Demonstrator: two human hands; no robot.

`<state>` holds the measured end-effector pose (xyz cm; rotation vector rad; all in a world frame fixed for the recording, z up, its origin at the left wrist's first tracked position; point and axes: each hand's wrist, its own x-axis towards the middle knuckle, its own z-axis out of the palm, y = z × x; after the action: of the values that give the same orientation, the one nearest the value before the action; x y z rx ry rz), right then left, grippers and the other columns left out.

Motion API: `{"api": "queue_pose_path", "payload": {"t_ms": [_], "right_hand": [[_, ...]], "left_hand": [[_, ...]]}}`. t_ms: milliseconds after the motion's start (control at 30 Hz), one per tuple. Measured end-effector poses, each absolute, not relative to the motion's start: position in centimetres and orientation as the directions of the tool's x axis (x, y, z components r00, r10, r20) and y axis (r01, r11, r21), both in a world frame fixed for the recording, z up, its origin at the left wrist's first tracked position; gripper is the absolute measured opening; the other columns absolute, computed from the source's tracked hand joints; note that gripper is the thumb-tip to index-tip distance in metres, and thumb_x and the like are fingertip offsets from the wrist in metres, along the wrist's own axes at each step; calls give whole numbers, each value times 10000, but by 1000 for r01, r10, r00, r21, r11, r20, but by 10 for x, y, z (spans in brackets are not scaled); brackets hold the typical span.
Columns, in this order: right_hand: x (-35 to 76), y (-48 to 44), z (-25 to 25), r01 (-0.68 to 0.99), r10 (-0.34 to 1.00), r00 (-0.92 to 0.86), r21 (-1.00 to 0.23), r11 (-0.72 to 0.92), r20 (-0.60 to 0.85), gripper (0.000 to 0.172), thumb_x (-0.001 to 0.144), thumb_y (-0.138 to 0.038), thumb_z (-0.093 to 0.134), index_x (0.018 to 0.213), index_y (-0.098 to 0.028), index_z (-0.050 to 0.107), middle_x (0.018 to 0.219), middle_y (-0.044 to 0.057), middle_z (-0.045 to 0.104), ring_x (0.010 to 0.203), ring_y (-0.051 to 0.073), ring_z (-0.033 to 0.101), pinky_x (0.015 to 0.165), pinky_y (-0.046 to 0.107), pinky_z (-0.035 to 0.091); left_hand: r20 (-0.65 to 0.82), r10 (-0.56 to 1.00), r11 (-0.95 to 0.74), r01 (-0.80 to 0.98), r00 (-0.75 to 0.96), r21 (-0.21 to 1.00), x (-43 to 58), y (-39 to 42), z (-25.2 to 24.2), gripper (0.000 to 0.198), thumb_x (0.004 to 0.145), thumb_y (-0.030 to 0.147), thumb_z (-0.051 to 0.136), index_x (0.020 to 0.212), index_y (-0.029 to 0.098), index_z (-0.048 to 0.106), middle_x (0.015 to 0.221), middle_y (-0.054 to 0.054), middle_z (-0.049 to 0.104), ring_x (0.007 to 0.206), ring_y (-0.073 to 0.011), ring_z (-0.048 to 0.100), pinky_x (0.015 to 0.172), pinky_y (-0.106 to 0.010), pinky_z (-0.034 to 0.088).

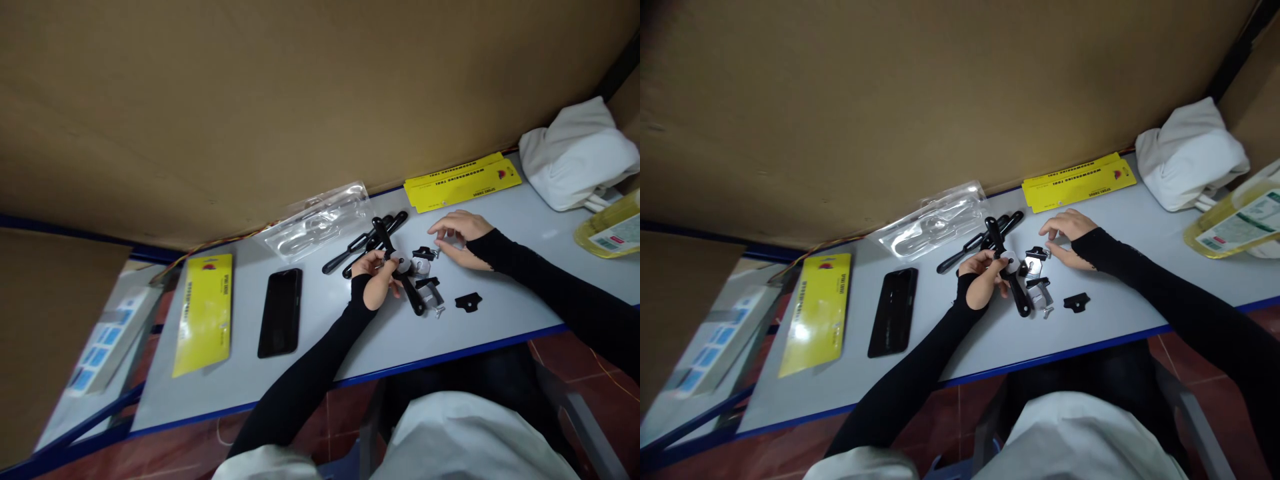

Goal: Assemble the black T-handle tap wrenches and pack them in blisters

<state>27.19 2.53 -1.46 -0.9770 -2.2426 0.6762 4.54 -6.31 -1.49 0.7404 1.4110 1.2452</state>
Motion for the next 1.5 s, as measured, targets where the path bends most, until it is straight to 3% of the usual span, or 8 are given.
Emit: {"api": "queue_pose_path", "payload": {"t_ms": [233, 533, 733, 867, 967, 1033, 1300, 1500], "right_hand": [[274, 25, -26, 393, 583, -744, -493, 777, 326, 463, 885, -218, 708, 1346, -237, 751, 1094, 144, 664, 1063, 310, 493, 948, 461, 478], [275, 35, -36, 396, 511, -821, -391, 831, 254, 373, 951, -334, 717, 1301, -217, 773, 1163, 147, 689, 1085, 317, 436, 961, 480, 413], [265, 32, -37, 424, 495, -776, -257, 868, 391, 361, 1064, -370, 542, 1163, -133, 796, 1053, 179, 702, 1052, 313, 472, 894, 461, 458], [258, 25, -35, 419, 635, -644, -498, 759, 427, 371, 1105, -357, 449, 1020, -155, 749, 943, 144, 724, 942, 267, 580, 866, 435, 519], [255, 18, -26, 275, 840, -482, -868, 414, 248, 305, 1102, -438, 475, 1075, -189, 649, 845, 69, 734, 684, 174, 640, 646, 320, 538], [252, 15, -17, 116, 906, -411, -979, 166, 105, 327, 1056, -527, 562, 1062, -202, 604, 802, 37, 720, 551, 129, 613, 487, 254, 470], [249, 6, 6, -36, 887, -451, -991, -127, -97, 368, 962, -570, 686, 978, -219, 577, 660, -50, 525, 444, 92, 511, 370, 225, 414], [249, -6, 4, 99, 844, -536, -992, 79, 14, 360, 901, -417, 760, 1150, -218, 593, 738, -56, 602, 540, 80, 507, 498, 215, 414]], "left_hand": [[-325, 929, 309, -114, -174, 944, 44, -64, -13, 374, 611, 360, 886, 720, 156, 593, 586, -14, 664, 404, -228, 672, 275, -266, 481], [-335, 931, 322, -104, -142, 941, 45, -63, -8, 376, 587, 358, 897, 706, 148, 608, 573, -22, 671, 384, -202, 646, 276, -263, 483], [-337, 933, 327, -95, -124, 940, 43, -64, -11, 412, 603, 413, 897, 711, 156, 595, 581, -27, 673, 378, -199, 640, 270, -263, 475], [-316, 943, 307, -88, -108, 947, 43, -66, -13, 462, 636, 470, 920, 747, 151, 605, 611, -36, 685, 419, -212, 671, 289, -270, 500], [-315, 947, 309, -84, -69, 947, 45, -70, -12, 516, 646, 521, 939, 790, 138, 624, 664, -51, 705, 469, -231, 710, 314, -277, 531], [-320, 947, 316, -91, -36, 944, 48, -72, -11, 557, 640, 561, 947, 807, 132, 633, 688, -59, 713, 506, -249, 735, 322, -277, 543], [-305, 951, 309, -125, 49, 943, 51, -73, -7, 595, 650, 631, 929, 809, 128, 655, 711, -76, 735, 527, -237, 746, 340, -255, 551], [-306, 950, 312, -124, 65, 942, 50, -74, -8, 608, 640, 634, 931, 849, 129, 665, 701, -74, 736, 525, -236, 745, 374, -264, 574]]}}
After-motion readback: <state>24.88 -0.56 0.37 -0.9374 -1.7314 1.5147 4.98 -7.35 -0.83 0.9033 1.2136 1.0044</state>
